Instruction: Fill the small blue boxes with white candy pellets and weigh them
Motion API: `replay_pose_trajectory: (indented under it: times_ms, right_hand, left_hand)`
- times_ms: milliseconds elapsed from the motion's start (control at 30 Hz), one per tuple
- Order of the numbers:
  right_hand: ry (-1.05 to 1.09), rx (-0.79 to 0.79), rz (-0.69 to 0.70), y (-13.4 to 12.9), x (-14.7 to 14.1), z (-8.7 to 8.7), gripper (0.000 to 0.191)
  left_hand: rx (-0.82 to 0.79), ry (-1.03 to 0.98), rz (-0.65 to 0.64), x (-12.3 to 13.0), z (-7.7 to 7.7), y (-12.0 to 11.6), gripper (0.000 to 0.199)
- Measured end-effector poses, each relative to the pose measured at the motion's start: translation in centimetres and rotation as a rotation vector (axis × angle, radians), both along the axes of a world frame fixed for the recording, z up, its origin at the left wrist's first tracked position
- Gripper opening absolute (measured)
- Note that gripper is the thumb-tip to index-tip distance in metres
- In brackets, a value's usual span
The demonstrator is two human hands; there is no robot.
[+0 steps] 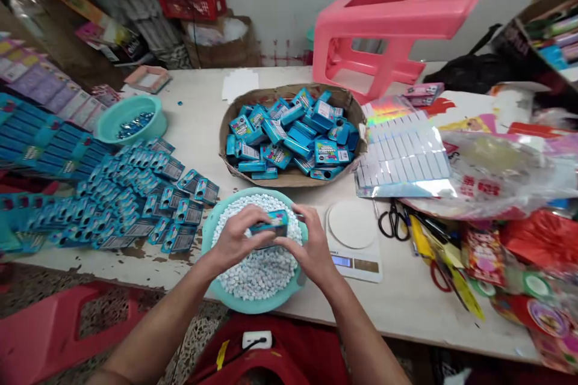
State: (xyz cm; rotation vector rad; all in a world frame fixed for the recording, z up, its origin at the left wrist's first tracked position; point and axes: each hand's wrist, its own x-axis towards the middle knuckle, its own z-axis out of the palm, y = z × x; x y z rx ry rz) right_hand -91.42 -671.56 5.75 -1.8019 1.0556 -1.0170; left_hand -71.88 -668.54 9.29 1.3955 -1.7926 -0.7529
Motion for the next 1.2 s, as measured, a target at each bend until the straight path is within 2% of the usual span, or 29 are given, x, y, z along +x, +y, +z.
replay_pose_trajectory:
  times_ms: [67, 133, 233, 333, 400, 500, 600, 667, 733, 833, 900, 967, 1000, 1100, 1200]
  right_hand:
    - [0.011, -0.027, -0.104, -1.7, 0.9, -0.8, 0.059]
    - [0.070, -0.087, -0.173, -3.8, 1.1, -1.7, 0.049]
    - [0.199, -0.239, -0.224, -7.6, 1.2, -3.2, 0.037]
    - [0.315, -0.355, -0.315, -11.8, 1.6, -4.5, 0.038]
    - [0.393, -0.369, -0.335, -14.8, 2.2, -5.1, 0.041]
    - [0.501, -0.294, -0.297, -18.5, 3.6, -5.6, 0.047]
    - [0.541, -0.216, -0.276, -20.9, 4.7, -5.9, 0.039]
    - [0.534, -0.180, -0.273, -21.7, 4.7, -5.6, 0.031]
    - [0.504, -0.150, -0.274, -21.7, 3.6, -5.0, 0.028]
    - [0.422, -0.135, -0.267, -19.6, 0.7, -3.3, 0.034]
    - [0.304, -0.086, -0.230, -16.7, -1.3, -2.4, 0.038]
    - [-0.074, 0.151, -0.140, -12.9, -2.6, -1.9, 0.041]
    - [-0.217, 0.250, -0.125, -10.9, -2.9, -1.8, 0.042]
    - [-0.490, 0.527, -0.101, -5.5, -2.4, -2.3, 0.044]
    - [-0.549, 0.766, -0.098, -2.0, -1.4, -2.9, 0.045]
  left_hand:
    - [-0.028, -0.027, 0.319, 3.6, 0.1, -0.7, 0.022]
    - [-0.108, -0.106, 0.618, 8.6, -0.3, -2.1, 0.038]
    - [-0.253, -0.332, 0.840, 16.9, -1.5, -5.4, 0.047]
    - [-0.138, -0.513, 0.930, 23.7, -4.1, -8.7, 0.049]
    - [0.064, -0.572, 0.919, 26.8, -6.6, -10.2, 0.050]
    - [0.344, -0.595, 0.846, 29.6, -10.4, -10.9, 0.047]
    - [0.428, -0.609, 0.841, 30.7, -12.3, -10.4, 0.047]
    - [0.356, -0.638, 0.843, 30.4, -12.0, -9.6, 0.048]
    - [0.162, -0.638, 0.833, 28.6, -10.9, -8.3, 0.045]
    - [-0.117, -0.506, 0.749, 22.6, -9.3, -5.1, 0.038]
    - [-0.167, -0.392, 0.563, 17.4, -9.5, -2.7, 0.032]
    - [-0.124, -0.391, 0.330, 12.3, -10.7, -1.1, 0.034]
    - [-0.098, -0.427, 0.283, 10.1, -11.5, -0.6, 0.038]
    - [0.001, -0.568, 0.296, 5.8, -13.3, -0.2, 0.049]
    - [0.120, -0.605, 0.277, 3.9, -13.7, -0.3, 0.055]
